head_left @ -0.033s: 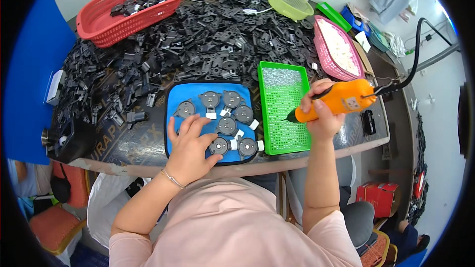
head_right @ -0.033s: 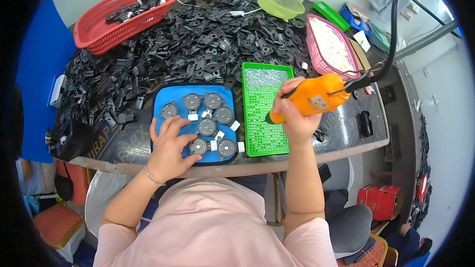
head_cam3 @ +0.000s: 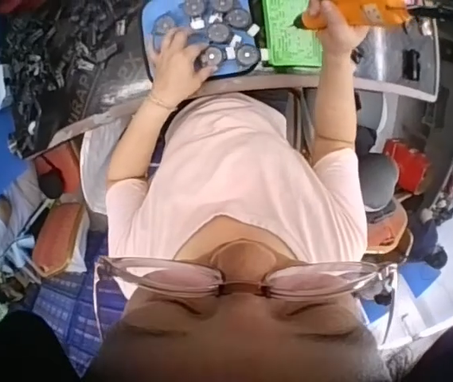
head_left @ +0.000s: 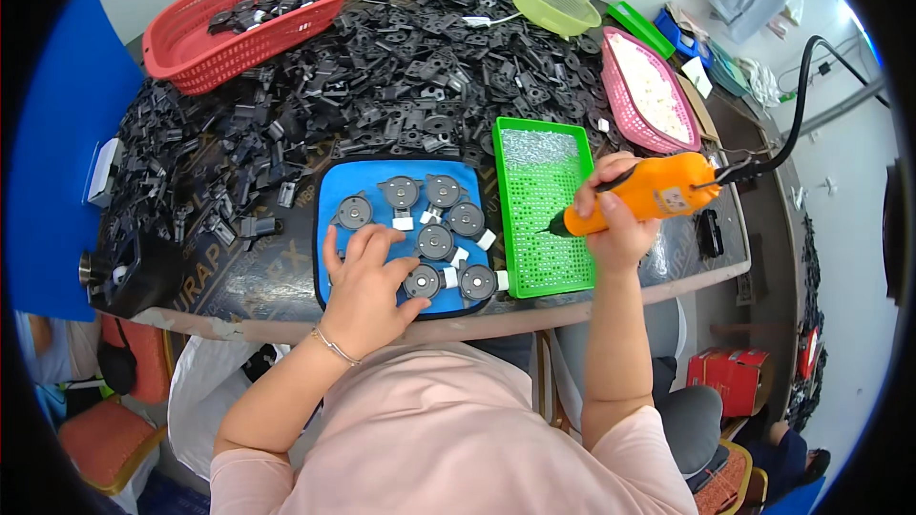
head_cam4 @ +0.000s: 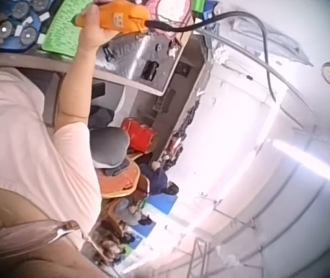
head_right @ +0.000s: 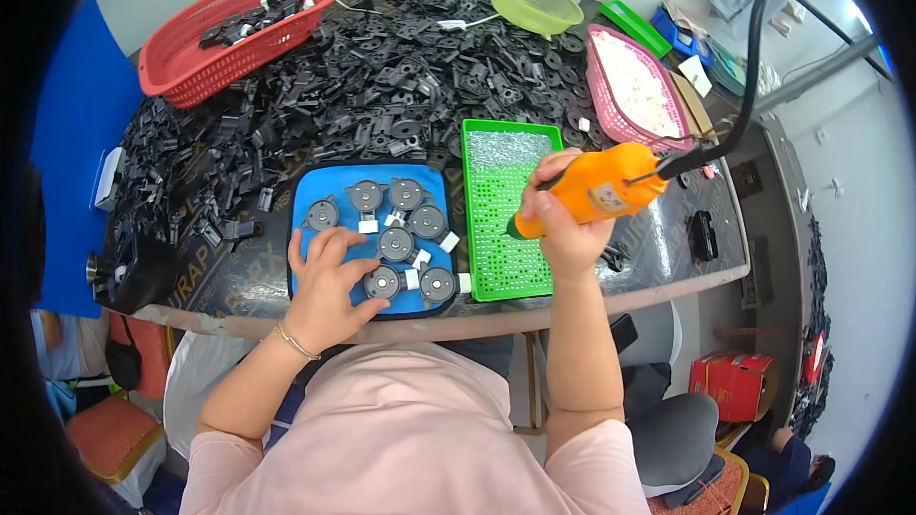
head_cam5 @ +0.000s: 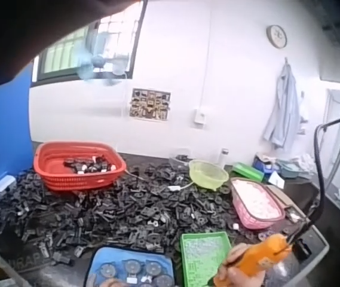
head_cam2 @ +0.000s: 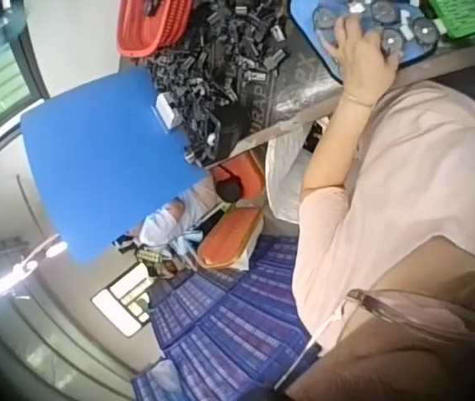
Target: Assembling small plastic toy components using an electric screwdriver at a factory workbench.
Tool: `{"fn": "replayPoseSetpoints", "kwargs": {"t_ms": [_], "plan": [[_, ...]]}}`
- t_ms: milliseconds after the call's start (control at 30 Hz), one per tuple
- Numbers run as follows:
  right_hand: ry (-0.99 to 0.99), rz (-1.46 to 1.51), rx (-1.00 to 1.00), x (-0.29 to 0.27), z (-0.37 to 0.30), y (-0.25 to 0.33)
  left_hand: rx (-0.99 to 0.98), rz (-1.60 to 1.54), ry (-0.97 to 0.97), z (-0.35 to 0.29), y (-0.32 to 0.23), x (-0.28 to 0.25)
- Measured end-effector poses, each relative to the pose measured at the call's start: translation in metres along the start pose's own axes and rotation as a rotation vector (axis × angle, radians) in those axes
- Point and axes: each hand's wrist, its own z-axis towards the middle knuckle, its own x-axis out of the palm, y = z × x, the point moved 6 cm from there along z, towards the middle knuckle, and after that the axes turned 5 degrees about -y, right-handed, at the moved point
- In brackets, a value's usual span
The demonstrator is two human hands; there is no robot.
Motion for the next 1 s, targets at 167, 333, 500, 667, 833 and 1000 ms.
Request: {"fn": "replayPoseSetpoints", "kwargs": {"t_ms": [167,333,500,667,833,1000], "plan": [[-0.016,0.064,0.023,0.001,-0.004,-0.01,0.027,0.035,-0.025,0.004,-0.011,0.004],[-0.019,0.04,0.031,-0.002,-0.004,-0.012,0.014,0.025,-0.045,0.003,-0.01,0.004],[-0.012,0.015,0.027,-0.001,-0.005,-0.012,0.03,0.015,-0.045,0.005,-0.01,0.007],[-0.027,0.049,0.071,-0.003,-0.006,-0.015,0.036,-0.002,-0.041,0.007,-0.011,0.008],[-0.029,0.011,0.035,-0.006,-0.005,-0.014,0.011,-0.031,-0.043,0.006,-0.01,0.01],[-0.024,0.004,0.029,-0.003,-0.006,-0.011,0.017,-0.032,-0.048,0.005,-0.009,0.01]]}}
